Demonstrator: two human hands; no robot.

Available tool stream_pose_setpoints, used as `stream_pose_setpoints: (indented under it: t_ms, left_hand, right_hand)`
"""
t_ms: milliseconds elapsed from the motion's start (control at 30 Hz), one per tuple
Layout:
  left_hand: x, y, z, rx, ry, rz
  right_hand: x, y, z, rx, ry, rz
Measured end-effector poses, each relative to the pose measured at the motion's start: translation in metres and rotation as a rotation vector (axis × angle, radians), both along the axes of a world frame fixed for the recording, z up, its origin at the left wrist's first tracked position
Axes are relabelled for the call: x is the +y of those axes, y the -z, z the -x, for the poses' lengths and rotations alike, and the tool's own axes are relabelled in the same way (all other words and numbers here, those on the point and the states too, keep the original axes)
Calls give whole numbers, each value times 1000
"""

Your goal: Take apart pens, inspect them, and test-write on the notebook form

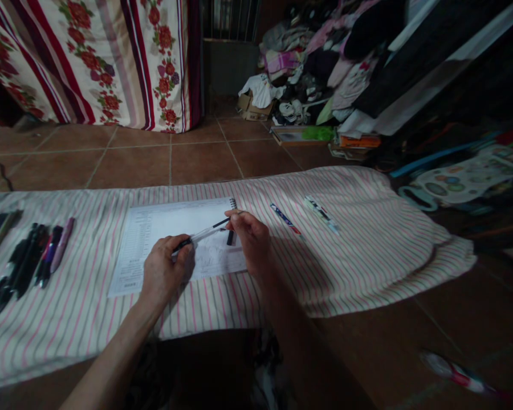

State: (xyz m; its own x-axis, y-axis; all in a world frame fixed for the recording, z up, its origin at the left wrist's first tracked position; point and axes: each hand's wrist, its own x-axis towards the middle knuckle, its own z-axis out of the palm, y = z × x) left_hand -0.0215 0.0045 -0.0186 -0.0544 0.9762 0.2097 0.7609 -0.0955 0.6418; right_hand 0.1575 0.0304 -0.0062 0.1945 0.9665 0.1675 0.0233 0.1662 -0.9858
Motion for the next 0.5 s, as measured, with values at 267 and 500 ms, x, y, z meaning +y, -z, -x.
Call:
stream_pose_setpoints:
  t_ms: [267,500]
  left_hand:
    - [0,0,0,31,44,-27]
    - [-1,3,0,53,82,-98]
  right_hand:
    - [0,1,3,-28,-42,7]
    - [0,3,6,-66,-31,49]
